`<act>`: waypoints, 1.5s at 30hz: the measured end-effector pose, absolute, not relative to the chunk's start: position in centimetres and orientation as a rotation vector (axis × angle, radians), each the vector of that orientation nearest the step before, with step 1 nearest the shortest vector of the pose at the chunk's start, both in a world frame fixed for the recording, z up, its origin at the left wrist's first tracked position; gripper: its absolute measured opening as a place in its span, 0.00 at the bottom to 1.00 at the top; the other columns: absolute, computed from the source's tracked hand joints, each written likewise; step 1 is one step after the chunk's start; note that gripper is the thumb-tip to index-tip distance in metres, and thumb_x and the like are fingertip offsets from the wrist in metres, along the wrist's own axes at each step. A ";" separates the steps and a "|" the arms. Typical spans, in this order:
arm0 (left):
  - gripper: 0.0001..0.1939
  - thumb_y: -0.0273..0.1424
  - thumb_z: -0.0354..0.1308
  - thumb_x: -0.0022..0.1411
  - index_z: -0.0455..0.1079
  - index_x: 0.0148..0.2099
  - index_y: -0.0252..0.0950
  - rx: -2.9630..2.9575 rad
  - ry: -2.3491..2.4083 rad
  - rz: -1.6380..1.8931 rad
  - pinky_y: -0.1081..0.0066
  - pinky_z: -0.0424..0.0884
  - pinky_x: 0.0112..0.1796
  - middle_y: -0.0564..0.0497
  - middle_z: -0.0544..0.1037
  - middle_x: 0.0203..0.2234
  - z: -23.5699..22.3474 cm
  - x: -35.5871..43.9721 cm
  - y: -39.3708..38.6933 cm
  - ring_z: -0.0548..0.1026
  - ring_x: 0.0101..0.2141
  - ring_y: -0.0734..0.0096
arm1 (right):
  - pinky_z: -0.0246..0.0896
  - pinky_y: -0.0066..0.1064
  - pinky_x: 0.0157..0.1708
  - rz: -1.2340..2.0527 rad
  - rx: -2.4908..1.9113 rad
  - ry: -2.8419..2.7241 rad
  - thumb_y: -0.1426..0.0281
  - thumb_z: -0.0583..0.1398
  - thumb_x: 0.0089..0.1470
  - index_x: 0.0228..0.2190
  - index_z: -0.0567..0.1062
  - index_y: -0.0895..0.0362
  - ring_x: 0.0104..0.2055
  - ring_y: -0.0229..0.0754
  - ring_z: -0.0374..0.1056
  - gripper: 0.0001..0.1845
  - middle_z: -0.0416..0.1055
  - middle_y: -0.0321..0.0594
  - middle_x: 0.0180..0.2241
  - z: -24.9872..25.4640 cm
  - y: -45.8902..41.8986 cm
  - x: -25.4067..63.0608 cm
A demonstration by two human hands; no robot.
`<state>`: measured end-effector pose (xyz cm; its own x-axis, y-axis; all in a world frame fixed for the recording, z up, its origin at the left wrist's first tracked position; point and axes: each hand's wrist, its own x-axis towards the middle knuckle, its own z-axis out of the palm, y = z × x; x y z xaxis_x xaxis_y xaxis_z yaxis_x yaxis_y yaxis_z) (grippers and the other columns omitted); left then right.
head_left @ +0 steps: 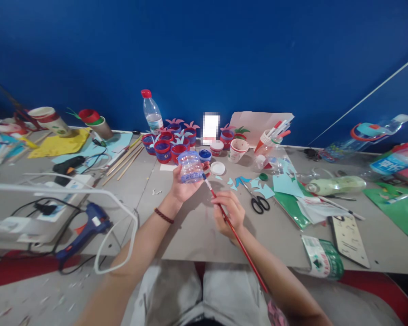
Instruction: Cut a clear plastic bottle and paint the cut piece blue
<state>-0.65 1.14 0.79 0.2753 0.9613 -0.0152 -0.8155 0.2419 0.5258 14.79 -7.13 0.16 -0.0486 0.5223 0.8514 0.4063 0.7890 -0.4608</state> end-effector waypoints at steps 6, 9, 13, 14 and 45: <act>0.25 0.52 0.63 0.49 0.78 0.38 0.36 0.468 0.401 1.266 0.59 0.72 0.50 0.42 0.83 0.41 1.1 -0.6 1.0 0.77 0.49 0.53 | 0.71 0.36 0.32 0.117 -0.723 -1.702 0.77 0.56 0.54 0.35 0.74 0.53 0.32 0.42 0.72 0.10 0.74 0.41 0.32 0.5 -7.2 14.9; 0.25 0.52 0.63 0.49 0.78 0.38 0.36 0.466 0.412 1.272 0.58 0.71 0.51 0.43 0.82 0.41 1.0 -0.6 1.0 0.76 0.51 0.52 | 0.71 0.36 0.32 0.105 -0.707 -1.678 0.78 0.56 0.53 0.35 0.74 0.52 0.31 0.43 0.72 0.11 0.74 0.40 0.30 0.6 -7.2 14.9; 0.26 0.52 0.64 0.48 0.78 0.39 0.35 0.492 0.407 1.251 0.57 0.71 0.53 0.42 0.82 0.43 0.6 -0.7 1.1 0.75 0.53 0.51 | 0.71 0.35 0.32 0.102 -0.728 -1.644 0.78 0.56 0.53 0.36 0.74 0.53 0.31 0.42 0.72 0.11 0.74 0.40 0.31 0.6 -7.2 14.9; 0.26 0.52 0.64 0.48 0.78 0.39 0.35 0.505 0.407 1.250 0.58 0.71 0.53 0.42 0.82 0.43 0.5 -0.6 1.1 0.75 0.54 0.51 | 0.71 0.35 0.32 0.107 -0.731 -1.649 0.79 0.57 0.53 0.36 0.74 0.53 0.32 0.42 0.72 0.11 0.74 0.41 0.31 0.6 -7.2 14.8; 0.28 0.56 0.63 0.46 0.77 0.36 0.36 0.490 0.410 1.179 0.53 0.69 0.56 0.43 0.81 0.43 1.0 -0.1 0.3 0.73 0.55 0.50 | 0.66 0.29 0.22 1.319 -0.685 -1.029 0.56 0.65 0.55 0.31 0.70 0.53 0.28 0.41 0.73 0.15 0.81 0.40 0.29 0.8 -6.0 15.2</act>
<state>-0.14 0.33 1.01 0.3308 0.9424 -0.0494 -0.7698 0.2997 0.5635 15.22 -6.05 0.82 -0.0574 0.9757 0.2116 -0.4429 0.1651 -0.8812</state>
